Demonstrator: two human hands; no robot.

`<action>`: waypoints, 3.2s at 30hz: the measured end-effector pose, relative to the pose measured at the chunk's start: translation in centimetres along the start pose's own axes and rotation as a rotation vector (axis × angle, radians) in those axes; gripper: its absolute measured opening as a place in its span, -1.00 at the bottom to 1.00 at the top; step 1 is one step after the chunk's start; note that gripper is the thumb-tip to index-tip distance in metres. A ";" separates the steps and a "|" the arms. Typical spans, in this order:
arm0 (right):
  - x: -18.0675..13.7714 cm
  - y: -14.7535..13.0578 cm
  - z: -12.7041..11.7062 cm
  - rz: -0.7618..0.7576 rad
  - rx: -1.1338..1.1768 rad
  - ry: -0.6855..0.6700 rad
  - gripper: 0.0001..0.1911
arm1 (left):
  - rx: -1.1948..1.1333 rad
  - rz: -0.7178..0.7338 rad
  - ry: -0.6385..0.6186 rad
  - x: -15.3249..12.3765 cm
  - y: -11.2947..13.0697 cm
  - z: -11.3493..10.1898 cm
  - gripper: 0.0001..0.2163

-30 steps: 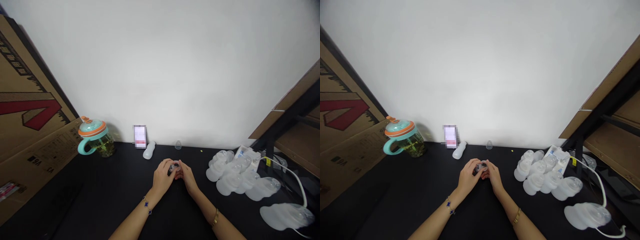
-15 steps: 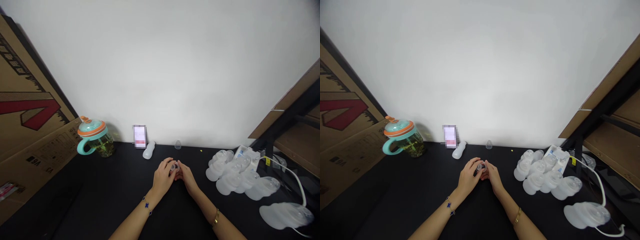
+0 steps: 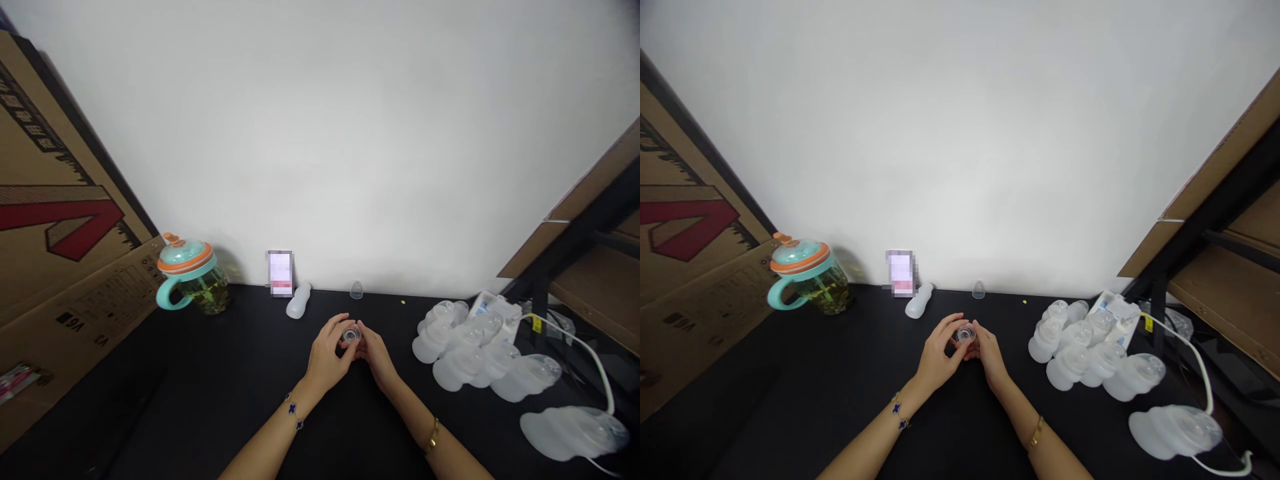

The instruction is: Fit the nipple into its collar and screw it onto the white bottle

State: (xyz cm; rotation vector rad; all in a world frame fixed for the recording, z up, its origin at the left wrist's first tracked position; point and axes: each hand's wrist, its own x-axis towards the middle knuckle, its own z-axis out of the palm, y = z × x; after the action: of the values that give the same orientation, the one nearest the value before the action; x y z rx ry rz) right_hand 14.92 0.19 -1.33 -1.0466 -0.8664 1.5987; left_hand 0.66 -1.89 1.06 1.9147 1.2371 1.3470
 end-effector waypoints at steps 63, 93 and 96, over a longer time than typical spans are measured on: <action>0.7 1.0 -0.4 -0.008 -0.036 -0.008 -0.48 | 0.187 0.063 -0.014 0.3 -0.7 0.3 -0.72; 0.4 0.8 -0.1 -0.037 -0.079 -0.006 -0.46 | 0.082 -0.146 -0.012 0.3 -1.7 0.6 -0.69; 0.5 0.8 -0.3 -0.037 -0.026 0.029 -0.41 | 0.015 -0.204 0.019 0.5 -1.9 0.5 -0.69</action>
State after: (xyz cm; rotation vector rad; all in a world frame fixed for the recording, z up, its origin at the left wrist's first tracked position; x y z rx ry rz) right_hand 14.83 0.49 -2.27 -1.0636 -0.8850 1.5417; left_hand 0.44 -0.45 -0.44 1.7353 1.4130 1.2553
